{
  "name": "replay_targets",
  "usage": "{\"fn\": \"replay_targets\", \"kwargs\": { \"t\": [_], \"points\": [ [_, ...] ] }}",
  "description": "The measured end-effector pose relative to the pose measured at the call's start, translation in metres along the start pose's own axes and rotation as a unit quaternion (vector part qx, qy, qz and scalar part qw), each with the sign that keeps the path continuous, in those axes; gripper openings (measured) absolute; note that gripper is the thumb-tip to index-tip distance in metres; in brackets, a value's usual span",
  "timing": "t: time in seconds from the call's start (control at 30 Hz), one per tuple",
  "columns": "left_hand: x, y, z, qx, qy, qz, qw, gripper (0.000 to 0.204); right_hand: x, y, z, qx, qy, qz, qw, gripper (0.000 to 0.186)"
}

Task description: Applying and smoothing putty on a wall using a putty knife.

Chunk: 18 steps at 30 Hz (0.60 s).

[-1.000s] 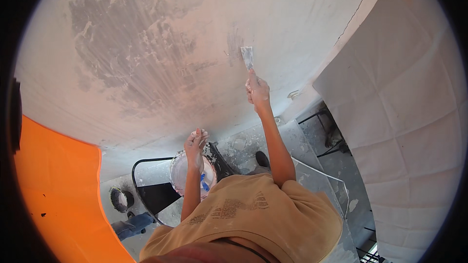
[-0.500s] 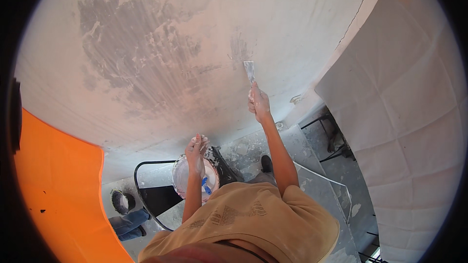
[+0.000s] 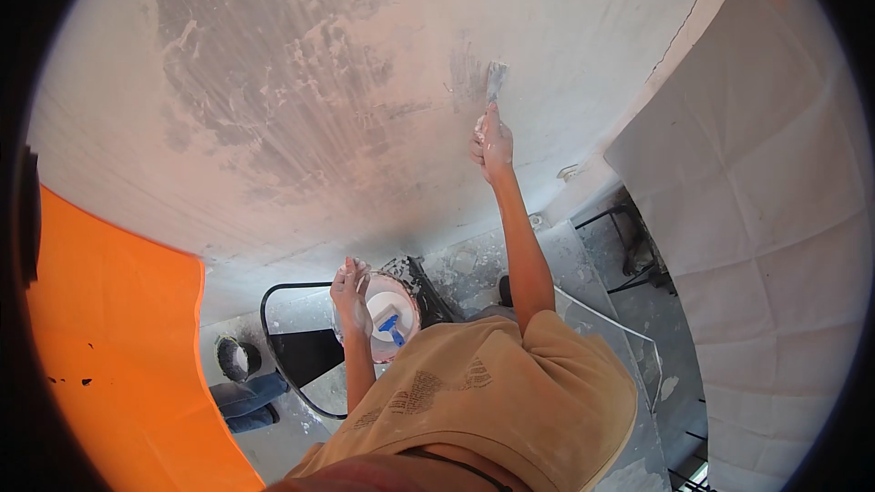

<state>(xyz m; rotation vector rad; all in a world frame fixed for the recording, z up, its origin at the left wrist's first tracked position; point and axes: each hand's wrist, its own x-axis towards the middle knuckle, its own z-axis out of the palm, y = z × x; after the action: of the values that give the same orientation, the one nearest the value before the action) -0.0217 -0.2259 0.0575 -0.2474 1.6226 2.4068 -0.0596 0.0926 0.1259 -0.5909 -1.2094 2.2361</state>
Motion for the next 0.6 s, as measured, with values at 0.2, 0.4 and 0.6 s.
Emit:
{"fn": "replay_targets", "kwargs": {
  "t": [0.2, 0.4, 0.6],
  "points": [
    [0.009, -0.005, 0.003, -0.034, -0.004, 0.0, 0.999, 0.021, -0.006, -0.011, -0.007, -0.076, 0.007, 0.033, 0.997, 0.044],
    [0.006, -0.002, 0.011, -0.007, -0.05, -0.001, 0.999, 0.026, -0.021, 0.001, -0.022, -0.111, 0.027, 0.057, 0.992, 0.046],
    [0.009, -0.001, 0.015, -0.019, -0.031, 0.004, 0.999, 0.024, -0.001, -0.048, -0.007, -0.117, -0.024, -0.039, 0.992, 0.046]
  ]
}}
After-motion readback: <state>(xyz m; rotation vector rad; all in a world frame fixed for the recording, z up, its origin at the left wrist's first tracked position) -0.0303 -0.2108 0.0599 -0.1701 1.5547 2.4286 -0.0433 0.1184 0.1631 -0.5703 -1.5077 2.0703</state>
